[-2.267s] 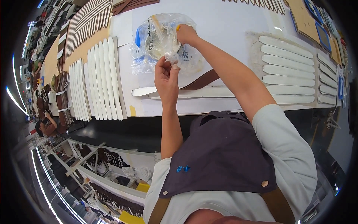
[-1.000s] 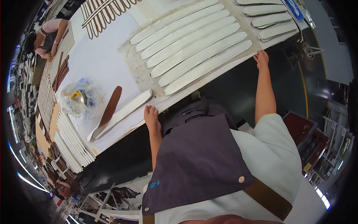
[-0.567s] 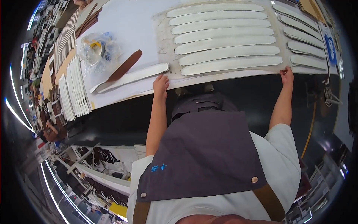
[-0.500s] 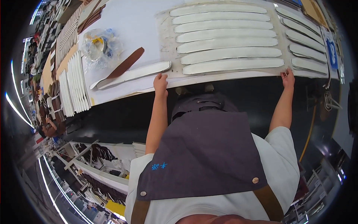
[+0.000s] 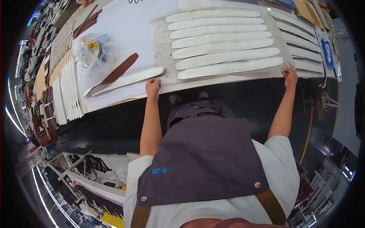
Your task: Lining and preparing curved leather or synthetic straps on a workshop table.
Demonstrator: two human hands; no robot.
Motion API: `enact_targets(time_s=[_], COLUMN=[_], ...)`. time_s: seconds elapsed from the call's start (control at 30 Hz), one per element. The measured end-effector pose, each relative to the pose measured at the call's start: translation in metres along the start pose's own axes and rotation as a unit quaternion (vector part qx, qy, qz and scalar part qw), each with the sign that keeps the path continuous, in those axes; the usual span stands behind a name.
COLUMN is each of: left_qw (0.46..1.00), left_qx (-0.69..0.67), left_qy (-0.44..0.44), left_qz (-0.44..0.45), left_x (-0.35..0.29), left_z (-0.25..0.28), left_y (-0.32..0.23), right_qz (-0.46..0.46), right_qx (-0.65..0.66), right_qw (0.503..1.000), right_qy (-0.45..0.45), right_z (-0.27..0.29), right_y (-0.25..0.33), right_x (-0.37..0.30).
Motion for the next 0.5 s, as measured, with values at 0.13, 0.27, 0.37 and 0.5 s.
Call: enact_targets(time_s=[0.13,0.27,0.37,0.5], left_qw=[0.991,0.974,0.974,0.974], left_qx=[-0.095,-0.145,-0.112,-0.138], left_qy=[0.086,0.159,0.189,0.182], left_qz=[0.049,0.071,0.049,0.009], left_x=[-0.003,-0.003,-0.008,-0.017], left_z=[-0.017,-0.039,-0.048,-0.046], left_y=[0.009,0.011,-0.003,-0.014], right_qz=[0.037,0.082,0.098,0.138], right_qx=[-0.004,-0.038,-0.083,-0.113], right_qw=[0.999,0.996,0.992,0.981], right_qy=[0.015,0.027,0.017,0.08], right_z=[-0.008,-0.024,-0.041,-0.046], right_y=[0.031,0.059,0.072,0.086], right_x=[-0.01,-0.017,-0.017,0.006])
Point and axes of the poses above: each hand's wrist, its own x-axis towards the middle knuckle, its own z-axis out of the back of the hand, y = z × x, the point moved 10 cm from there along x, towards the middle knuckle, and after that the axes turned 10 degrees about -z, right-handed, at the moved point
